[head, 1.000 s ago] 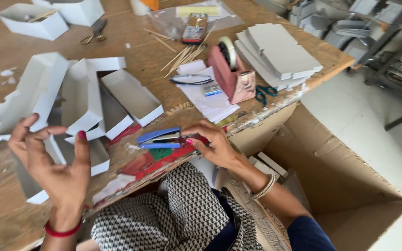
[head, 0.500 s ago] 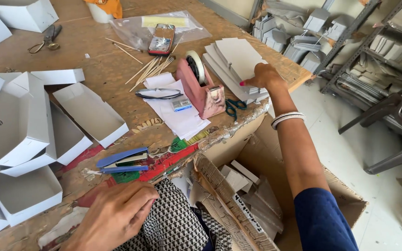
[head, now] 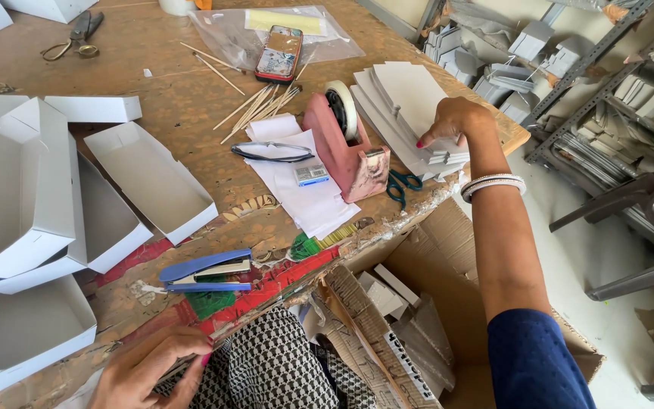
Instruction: The person sits on the floor and assembles white paper boxes, folding the cardboard sides and stapling the corners with a blue stapler. Finished boxes are stacked on the worktable while flat blanks are taken from a cardboard box beside them.
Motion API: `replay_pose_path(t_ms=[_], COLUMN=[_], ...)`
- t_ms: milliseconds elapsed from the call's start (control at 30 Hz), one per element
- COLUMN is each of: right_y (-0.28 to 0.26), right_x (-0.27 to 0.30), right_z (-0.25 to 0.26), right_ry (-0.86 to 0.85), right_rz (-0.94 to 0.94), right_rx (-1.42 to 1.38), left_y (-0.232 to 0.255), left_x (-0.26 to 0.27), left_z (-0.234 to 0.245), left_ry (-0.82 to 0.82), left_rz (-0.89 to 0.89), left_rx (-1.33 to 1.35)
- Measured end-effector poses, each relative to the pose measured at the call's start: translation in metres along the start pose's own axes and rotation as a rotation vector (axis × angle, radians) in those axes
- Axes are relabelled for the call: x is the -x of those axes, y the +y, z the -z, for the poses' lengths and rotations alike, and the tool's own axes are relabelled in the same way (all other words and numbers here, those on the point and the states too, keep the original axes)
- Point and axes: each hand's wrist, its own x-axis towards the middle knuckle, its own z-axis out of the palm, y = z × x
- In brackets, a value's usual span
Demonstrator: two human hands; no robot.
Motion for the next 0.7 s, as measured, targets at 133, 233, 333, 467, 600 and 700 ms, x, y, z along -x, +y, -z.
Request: replay_pose_path(t_ms=[133, 233, 333, 467, 600, 700], right_y=[-0.004, -0.029, -0.030, -0.021, 0.021, 0.050], right_x=[0.005, 0.032, -0.007, -0.029, -0.003, 0.119], right_z=[0.004, 0.004, -0.035, -0.051, -0.015, 0.012], right_ry=[0.030, 0.048, 0.291, 0.479, 0.617, 0.875], right_rz=[0.034, -0.033, 0.100, 0.183, -0.080, -0.025], right_rx=[-0.086, -0.018, 0.157, 0.385, 0.400, 0.271], left_y=[-0.008, -0.007, 0.000, -0.003, -0.008, 0.009], left_x=[0.004, 0.007, 0.006, 0.003, 0.001, 0.008], left_z=[0.003, 0.006, 0.007, 0.007, 0.006, 0.009], left_ry=[0.072, 0.079, 0.060, 0.083, 0.106, 0.147], left_rz=[-0.007, 0.097, 0.226, 0.191, 0.105, 0.063], left_rx=[0.160, 0.280, 0.369, 0.353, 0.250, 0.165])
